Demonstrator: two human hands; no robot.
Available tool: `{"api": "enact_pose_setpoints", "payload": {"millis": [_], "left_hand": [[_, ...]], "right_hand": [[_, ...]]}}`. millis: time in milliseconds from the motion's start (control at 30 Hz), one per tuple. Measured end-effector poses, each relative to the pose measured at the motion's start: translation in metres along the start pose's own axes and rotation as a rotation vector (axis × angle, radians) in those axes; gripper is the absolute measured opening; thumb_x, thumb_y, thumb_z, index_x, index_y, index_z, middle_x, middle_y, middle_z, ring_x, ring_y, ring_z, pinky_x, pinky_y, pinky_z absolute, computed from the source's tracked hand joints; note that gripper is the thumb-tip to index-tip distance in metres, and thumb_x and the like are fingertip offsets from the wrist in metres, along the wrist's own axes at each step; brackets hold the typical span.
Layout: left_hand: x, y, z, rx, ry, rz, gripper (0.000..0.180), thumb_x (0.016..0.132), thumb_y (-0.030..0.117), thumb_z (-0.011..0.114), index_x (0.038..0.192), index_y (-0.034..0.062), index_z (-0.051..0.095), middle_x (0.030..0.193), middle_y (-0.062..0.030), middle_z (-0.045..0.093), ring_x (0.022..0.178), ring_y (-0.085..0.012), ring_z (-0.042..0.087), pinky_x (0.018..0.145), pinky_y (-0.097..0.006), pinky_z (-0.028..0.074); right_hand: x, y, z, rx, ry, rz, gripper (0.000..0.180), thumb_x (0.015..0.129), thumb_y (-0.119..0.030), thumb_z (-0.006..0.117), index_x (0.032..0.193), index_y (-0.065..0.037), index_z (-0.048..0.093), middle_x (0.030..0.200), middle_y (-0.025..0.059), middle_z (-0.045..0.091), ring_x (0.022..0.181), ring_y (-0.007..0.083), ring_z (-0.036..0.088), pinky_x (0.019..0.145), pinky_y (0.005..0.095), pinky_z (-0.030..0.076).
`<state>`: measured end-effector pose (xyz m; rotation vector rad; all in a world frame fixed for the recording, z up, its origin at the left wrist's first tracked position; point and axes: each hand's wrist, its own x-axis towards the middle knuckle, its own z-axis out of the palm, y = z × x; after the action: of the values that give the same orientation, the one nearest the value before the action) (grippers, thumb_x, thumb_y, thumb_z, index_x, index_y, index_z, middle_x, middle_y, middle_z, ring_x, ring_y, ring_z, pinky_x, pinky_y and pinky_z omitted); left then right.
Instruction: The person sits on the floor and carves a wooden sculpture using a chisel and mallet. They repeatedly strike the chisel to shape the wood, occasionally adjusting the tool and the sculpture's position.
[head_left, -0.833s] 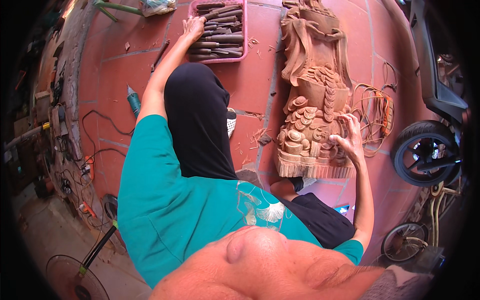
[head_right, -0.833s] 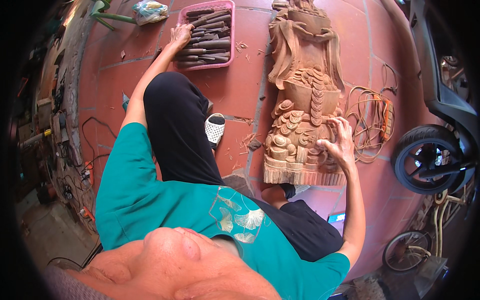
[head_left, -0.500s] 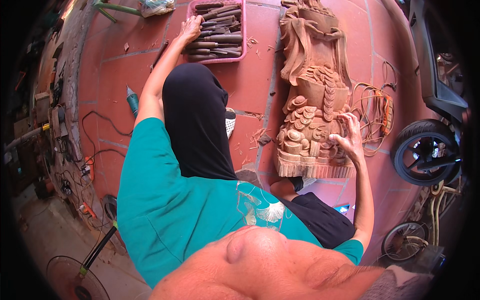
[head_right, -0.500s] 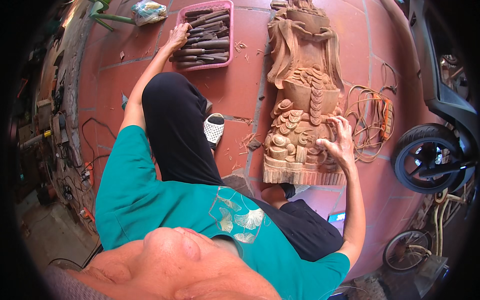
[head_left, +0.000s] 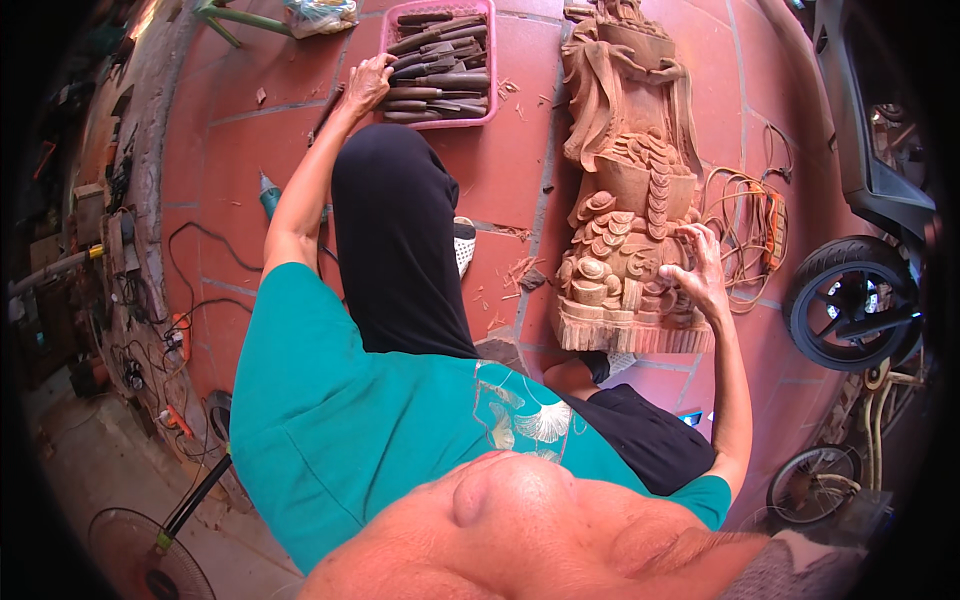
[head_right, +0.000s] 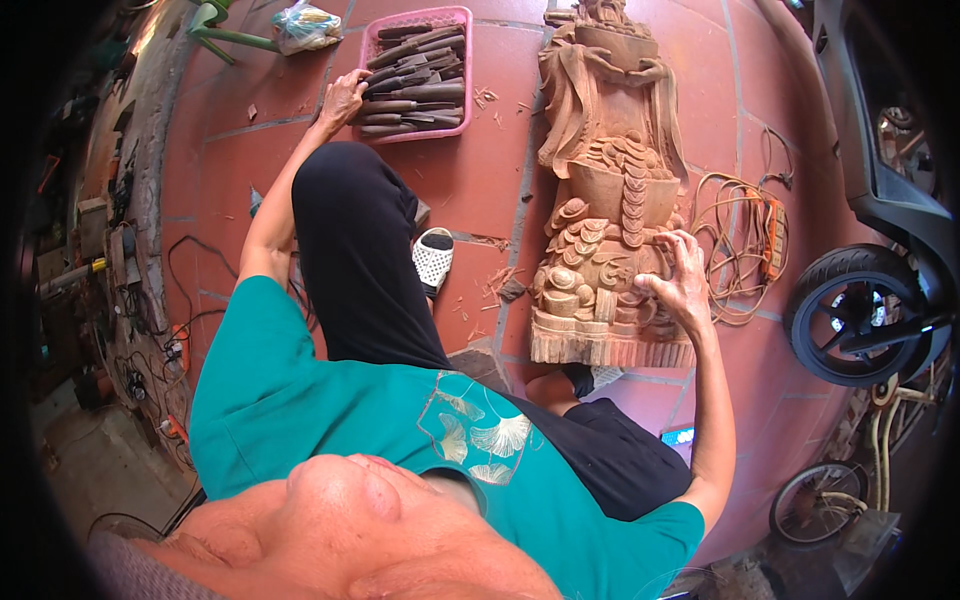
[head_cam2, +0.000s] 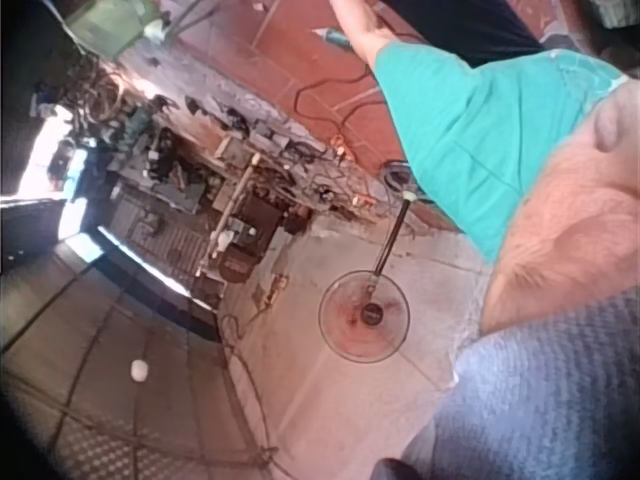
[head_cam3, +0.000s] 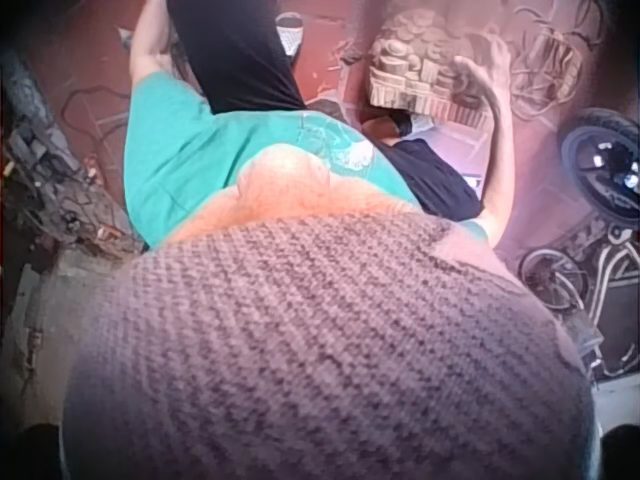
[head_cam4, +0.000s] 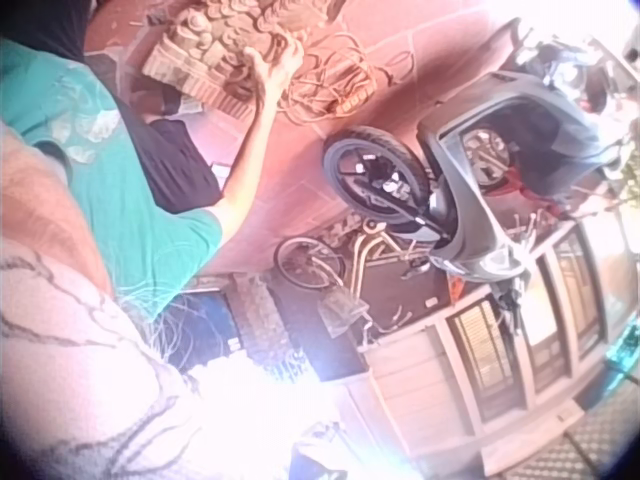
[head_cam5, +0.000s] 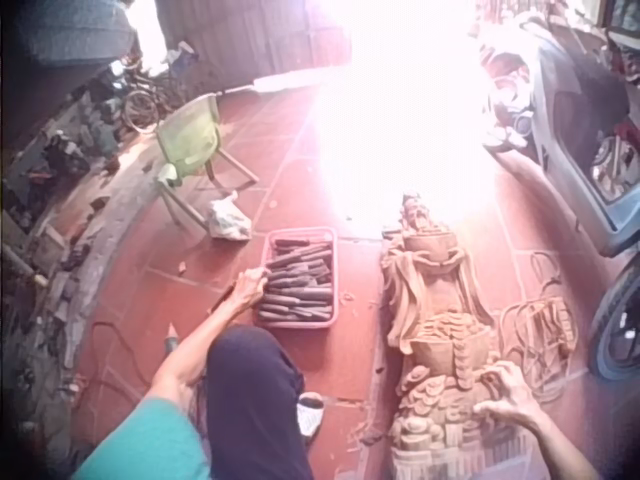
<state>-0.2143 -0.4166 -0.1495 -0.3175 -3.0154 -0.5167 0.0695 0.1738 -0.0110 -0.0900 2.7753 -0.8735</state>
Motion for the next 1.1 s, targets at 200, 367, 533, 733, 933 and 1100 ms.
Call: {"api": "enact_pose_setpoints", "payload": {"millis": [200, 367, 533, 733, 933, 1100], "left_hand": [[-0.02, 0.024, -0.032, -0.233, -0.04, 0.098, 0.025, 0.093, 0.017, 0.056, 0.116, 0.0121, 0.061, 0.099, -0.0183, 0.069, 0.096, -0.0363, 0.066, 0.082, -0.048, 0.049], [-0.008, 0.104, -0.106, -0.248, -0.24, 0.301, 0.022, 0.09, 0.01, 0.06, 0.112, 0.0089, 0.063, 0.096, -0.0169, 0.068, 0.091, -0.0322, 0.065, 0.081, -0.041, 0.05], [-0.011, 0.213, -0.196, -0.07, -0.313, 0.722, 0.025, 0.086, 0.005, 0.062, 0.111, 0.0069, 0.062, 0.092, -0.014, 0.066, 0.085, -0.0298, 0.063, 0.08, -0.039, 0.049], [-0.066, 0.342, -0.237, -0.094, -0.339, 0.969, 0.02, 0.087, 0.01, 0.061, 0.106, 0.0053, 0.059, 0.09, -0.014, 0.064, 0.083, -0.0316, 0.062, 0.077, -0.039, 0.047], [-0.137, 0.419, -0.259, -0.154, -0.293, 1.012, 0.019, 0.087, 0.017, 0.062, 0.101, 0.0061, 0.055, 0.098, -0.0128, 0.057, 0.097, -0.0329, 0.059, 0.083, -0.042, 0.046], [-0.14, 0.403, -0.268, -0.28, -0.141, 1.041, 0.033, 0.079, 0.014, 0.075, 0.108, 0.0058, 0.062, 0.107, -0.0119, 0.065, 0.098, -0.0301, 0.064, 0.083, -0.036, 0.051]], "right_hand": [[0.001, 0.006, 0.002, -0.025, -0.008, -0.055, 0.069, 0.065, -0.031, 0.082, 0.123, -0.009, 0.053, 0.13, 0.0149, 0.048, 0.125, 0.0373, 0.044, 0.104, 0.0466, 0.038], [0.006, 0.005, -0.013, -0.158, -0.078, -0.119, 0.055, 0.076, -0.039, 0.074, 0.12, -0.01, 0.058, 0.124, 0.0185, 0.055, 0.12, 0.0392, 0.05, 0.1, 0.0458, 0.043], [0.038, -0.045, -0.042, -0.083, 0.096, -0.319, 0.039, 0.09, -0.032, 0.066, 0.119, -0.006, 0.06, 0.109, 0.0142, 0.066, 0.101, 0.0271, 0.064, 0.087, 0.0369, 0.05], [0.028, -0.141, -0.031, 0.212, 0.115, -0.502, 0.057, 0.085, -0.051, 0.067, 0.126, -0.012, 0.058, 0.109, 0.0146, 0.067, 0.107, 0.0291, 0.064, 0.093, 0.0389, 0.05], [-0.018, -0.181, -0.05, 0.115, 0.069, -0.55, 0.048, 0.086, -0.033, 0.065, 0.126, -0.01, 0.054, 0.101, 0.0216, 0.062, 0.094, 0.025, 0.064, 0.082, 0.041, 0.048], [-0.032, -0.161, -0.041, 0.219, -0.005, -0.411, 0.037, 0.091, -0.041, 0.063, 0.101, -0.006, 0.058, 0.079, 0.0088, 0.054, 0.078, 0.0202, 0.055, 0.071, 0.0372, 0.044]]}}
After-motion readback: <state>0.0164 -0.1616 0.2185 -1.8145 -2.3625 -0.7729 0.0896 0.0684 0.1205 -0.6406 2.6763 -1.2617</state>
